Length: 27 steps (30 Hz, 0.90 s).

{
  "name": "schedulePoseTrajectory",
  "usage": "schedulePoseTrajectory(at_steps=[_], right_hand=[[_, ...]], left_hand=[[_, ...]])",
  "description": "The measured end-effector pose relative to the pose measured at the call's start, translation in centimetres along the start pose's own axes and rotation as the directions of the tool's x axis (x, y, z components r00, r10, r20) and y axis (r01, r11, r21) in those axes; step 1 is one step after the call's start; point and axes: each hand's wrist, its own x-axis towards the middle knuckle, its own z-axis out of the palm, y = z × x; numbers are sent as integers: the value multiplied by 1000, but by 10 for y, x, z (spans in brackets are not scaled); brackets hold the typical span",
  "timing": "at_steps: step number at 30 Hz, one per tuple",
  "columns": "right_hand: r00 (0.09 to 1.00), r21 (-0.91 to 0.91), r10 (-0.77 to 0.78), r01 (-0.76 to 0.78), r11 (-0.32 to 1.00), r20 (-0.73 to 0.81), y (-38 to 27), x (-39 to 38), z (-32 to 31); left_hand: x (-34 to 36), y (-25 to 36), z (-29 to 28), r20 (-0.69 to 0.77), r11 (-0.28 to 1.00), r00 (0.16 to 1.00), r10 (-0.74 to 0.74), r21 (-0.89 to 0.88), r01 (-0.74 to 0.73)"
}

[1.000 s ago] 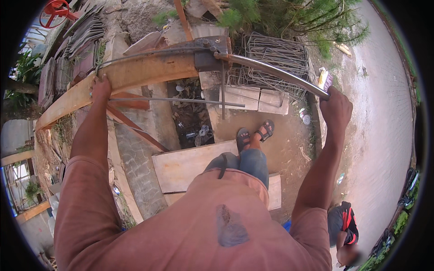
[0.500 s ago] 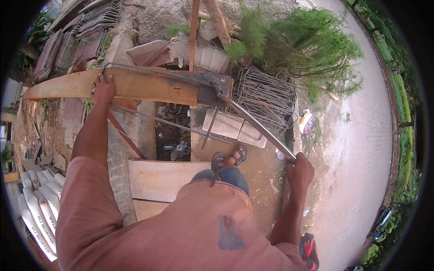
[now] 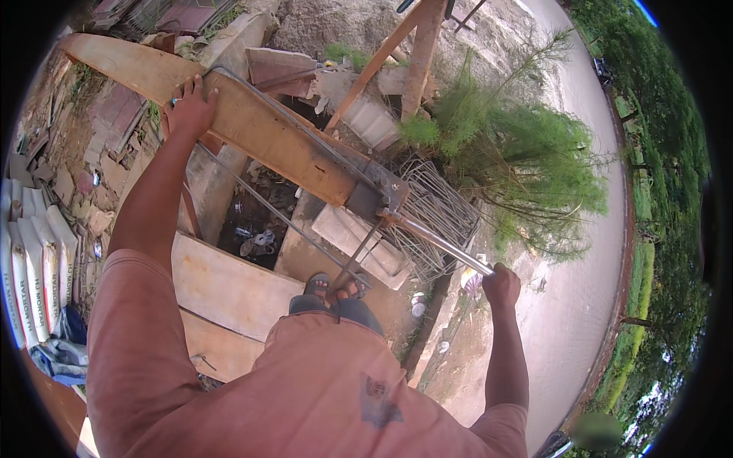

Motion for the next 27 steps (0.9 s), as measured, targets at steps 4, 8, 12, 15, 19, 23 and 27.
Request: schedulePoseTrajectory(at_steps=[4,8,12,15,19,23,27], right_hand=[[994,78,-27,35,996,-104,12,-33,46],[998,365,44,-23,931,-47,7,-82,89],[971,720,-44,-144,679,235,-13,-113,104],[932,841,-315,19,540,181,-49,-95,85],[780,880,-522,-76,468,346,-105,-69,72],[742,892,-661,218,396,113,-152,-65,72],[705,873,-683,197,446,190,-171,-72,73]], left_hand=[[-3,-4,-2,-1,1000,1000,-20,13,20],[1,-7,-2,11,999,999,-36,13,36],[6,-1,4,22,997,998,-52,65,50],[1,-13,4,38,998,998,-56,15,56],[-11,5,-22,99,997,992,-72,-3,73],[-12,5,-22,94,998,994,-64,-23,66],[-19,6,-29,108,998,993,-41,-43,46]])
